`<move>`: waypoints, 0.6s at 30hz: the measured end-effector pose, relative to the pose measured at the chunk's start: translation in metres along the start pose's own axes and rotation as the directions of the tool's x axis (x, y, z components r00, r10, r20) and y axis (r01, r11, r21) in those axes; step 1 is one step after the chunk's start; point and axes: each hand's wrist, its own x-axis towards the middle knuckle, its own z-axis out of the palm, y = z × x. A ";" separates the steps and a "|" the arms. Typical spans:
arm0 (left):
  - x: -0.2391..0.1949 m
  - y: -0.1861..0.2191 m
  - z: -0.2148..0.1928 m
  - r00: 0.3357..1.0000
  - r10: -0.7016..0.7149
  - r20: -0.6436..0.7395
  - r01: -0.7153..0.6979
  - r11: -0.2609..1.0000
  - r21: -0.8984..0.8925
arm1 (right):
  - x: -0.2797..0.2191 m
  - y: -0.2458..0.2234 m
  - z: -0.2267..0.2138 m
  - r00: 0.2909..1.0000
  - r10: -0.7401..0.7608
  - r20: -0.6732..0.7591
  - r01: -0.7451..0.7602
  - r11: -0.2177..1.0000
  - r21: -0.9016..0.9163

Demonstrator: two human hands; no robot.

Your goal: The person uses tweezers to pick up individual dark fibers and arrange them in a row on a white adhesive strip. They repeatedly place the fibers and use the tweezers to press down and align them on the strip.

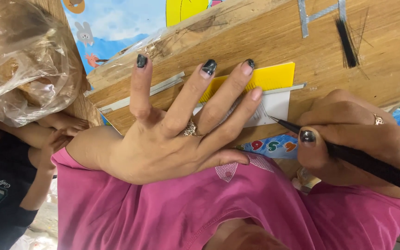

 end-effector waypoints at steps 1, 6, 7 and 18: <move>0.000 0.001 0.001 1.000 0.002 0.002 -0.002 1.000 0.000 | 0.001 -0.001 -0.001 1.000 0.001 -0.002 -0.001 1.000 0.002; -0.003 0.001 0.005 1.000 0.013 0.010 -0.014 0.996 0.083 | -0.006 0.003 -0.002 0.999 0.043 0.032 -0.042 0.998 -0.043; -0.004 0.000 0.006 1.000 0.015 0.011 -0.016 0.996 0.083 | -0.004 -0.002 -0.003 0.999 0.044 0.031 -0.043 0.998 -0.042; 0.013 -0.005 0.013 0.993 -0.093 -0.067 0.046 0.857 -0.513 | 0.026 0.043 0.031 0.838 0.030 -0.544 0.322 0.779 0.538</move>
